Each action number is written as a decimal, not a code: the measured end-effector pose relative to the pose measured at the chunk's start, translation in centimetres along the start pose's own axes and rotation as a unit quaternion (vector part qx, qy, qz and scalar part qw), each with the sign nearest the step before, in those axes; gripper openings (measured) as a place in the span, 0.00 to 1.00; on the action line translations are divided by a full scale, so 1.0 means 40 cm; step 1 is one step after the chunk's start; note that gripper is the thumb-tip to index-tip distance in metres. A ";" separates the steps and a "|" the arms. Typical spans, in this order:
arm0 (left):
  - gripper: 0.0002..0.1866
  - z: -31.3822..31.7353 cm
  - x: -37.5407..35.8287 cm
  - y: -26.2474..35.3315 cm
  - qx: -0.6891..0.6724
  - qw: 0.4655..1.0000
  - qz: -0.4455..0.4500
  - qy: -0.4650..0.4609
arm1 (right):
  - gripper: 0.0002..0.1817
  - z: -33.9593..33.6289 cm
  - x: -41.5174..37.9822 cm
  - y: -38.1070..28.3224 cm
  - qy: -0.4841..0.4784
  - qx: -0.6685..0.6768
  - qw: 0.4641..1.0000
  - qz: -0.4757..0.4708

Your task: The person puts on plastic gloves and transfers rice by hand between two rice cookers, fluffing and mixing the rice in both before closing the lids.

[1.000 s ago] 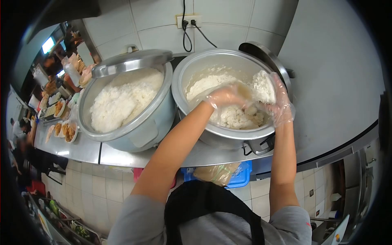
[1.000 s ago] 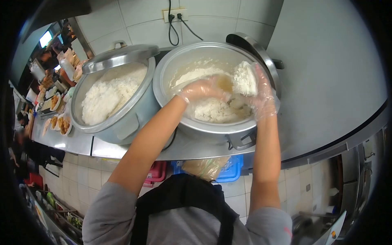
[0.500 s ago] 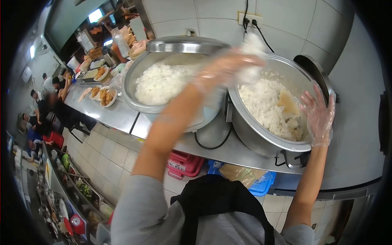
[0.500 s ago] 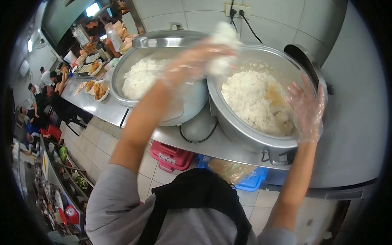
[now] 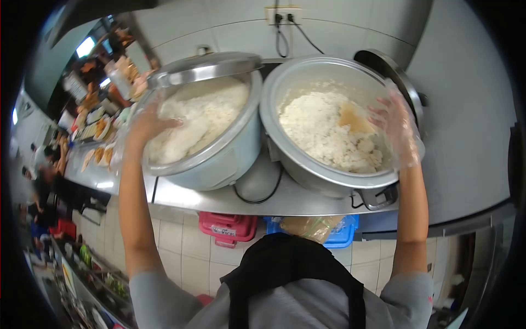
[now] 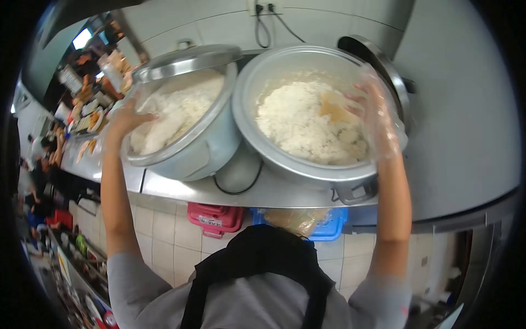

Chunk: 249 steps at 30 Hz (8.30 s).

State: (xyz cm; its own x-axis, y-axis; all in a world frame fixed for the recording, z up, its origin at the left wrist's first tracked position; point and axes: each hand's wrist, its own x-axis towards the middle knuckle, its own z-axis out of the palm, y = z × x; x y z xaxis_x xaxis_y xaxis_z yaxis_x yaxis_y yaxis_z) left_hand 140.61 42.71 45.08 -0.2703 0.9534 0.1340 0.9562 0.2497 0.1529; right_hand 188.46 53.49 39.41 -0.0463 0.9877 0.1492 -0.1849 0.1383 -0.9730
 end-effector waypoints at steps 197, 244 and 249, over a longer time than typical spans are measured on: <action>0.37 0.298 0.078 0.759 -0.551 0.770 0.226 -0.230 | 0.36 0.036 0.156 0.066 -0.074 0.231 0.964 0.111; 0.26 0.380 0.122 0.758 -0.523 0.828 0.205 0.003 | 0.48 0.059 0.126 0.095 -0.114 0.028 0.976 0.185; 0.29 0.323 0.087 0.739 -0.722 0.686 0.059 -0.070 | 0.45 0.073 0.090 0.028 -0.166 0.082 0.971 0.152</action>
State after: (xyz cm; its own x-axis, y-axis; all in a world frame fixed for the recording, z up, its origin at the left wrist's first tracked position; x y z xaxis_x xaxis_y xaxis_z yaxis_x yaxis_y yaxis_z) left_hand 169.40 55.61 37.41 -0.0905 0.9847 0.1488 -0.1642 -0.1621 0.9730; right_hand 185.21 56.98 39.37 -0.4328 0.8992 -0.0648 -0.2657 -0.1959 -0.9439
